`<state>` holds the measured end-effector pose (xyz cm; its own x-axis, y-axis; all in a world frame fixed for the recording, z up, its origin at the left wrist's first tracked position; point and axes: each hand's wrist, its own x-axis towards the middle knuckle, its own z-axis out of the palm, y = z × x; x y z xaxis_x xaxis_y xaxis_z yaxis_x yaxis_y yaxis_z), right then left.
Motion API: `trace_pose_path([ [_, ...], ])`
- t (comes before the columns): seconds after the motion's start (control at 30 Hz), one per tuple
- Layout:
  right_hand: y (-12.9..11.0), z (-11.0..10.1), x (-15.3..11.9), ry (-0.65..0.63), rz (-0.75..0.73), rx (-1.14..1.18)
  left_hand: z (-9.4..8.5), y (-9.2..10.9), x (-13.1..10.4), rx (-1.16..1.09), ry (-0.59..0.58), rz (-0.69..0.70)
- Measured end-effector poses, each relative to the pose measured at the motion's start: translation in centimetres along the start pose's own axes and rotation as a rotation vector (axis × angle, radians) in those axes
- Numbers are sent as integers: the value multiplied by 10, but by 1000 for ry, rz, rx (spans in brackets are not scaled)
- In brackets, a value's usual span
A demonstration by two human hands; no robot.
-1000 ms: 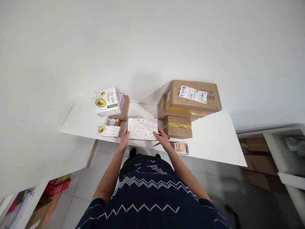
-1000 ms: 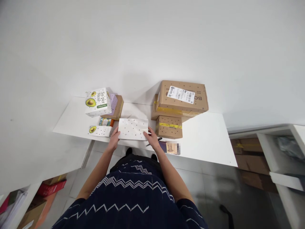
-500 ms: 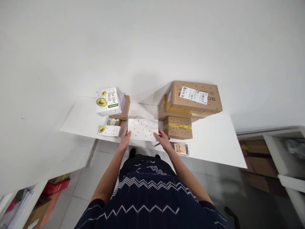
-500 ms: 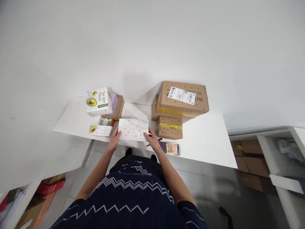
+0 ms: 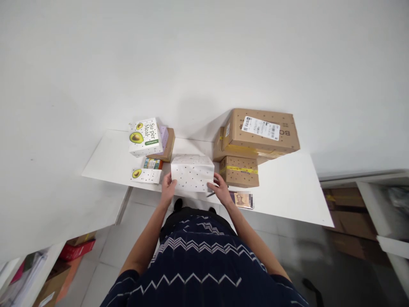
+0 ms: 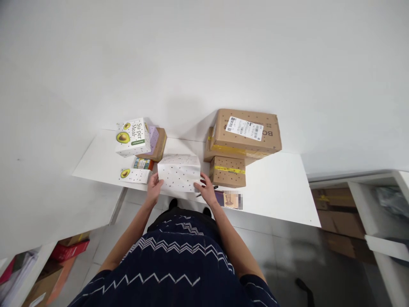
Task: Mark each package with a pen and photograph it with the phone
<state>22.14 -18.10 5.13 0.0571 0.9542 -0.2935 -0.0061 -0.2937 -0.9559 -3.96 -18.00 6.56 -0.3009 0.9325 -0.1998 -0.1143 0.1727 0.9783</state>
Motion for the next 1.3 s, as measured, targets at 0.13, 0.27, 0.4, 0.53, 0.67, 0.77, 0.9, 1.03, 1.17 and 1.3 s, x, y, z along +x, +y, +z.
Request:
trace_pose_path([
  [0.13,6,-1,-8,-24,-9,32,-1,0,-6,-13,37,-16],
  [0.27,13,0,-10,-19,-24,41,-1,1,-10,-1,51,-80],
  [0.4,21,-1,-6,-4,-61,-16,1,1,-13,38,73,-149],
  [0.53,26,0,-1,51,-56,-114,1,-4,-13,97,84,-196],
  [0.67,34,3,0,59,-16,-117,0,-13,-13,163,117,-247],
  [0.77,39,3,-2,44,4,-110,1,-20,-14,178,119,-252],
  [0.9,42,0,-4,16,35,-106,0,-29,-17,159,87,-240],
  [1.03,43,-1,-3,-3,58,-105,-3,-38,-16,144,70,-238],
  [1.17,43,1,-3,-17,73,-128,-7,-43,-14,134,72,-233],
  [1.3,44,1,-5,-17,97,-198,-10,-45,-13,145,60,-221],
])
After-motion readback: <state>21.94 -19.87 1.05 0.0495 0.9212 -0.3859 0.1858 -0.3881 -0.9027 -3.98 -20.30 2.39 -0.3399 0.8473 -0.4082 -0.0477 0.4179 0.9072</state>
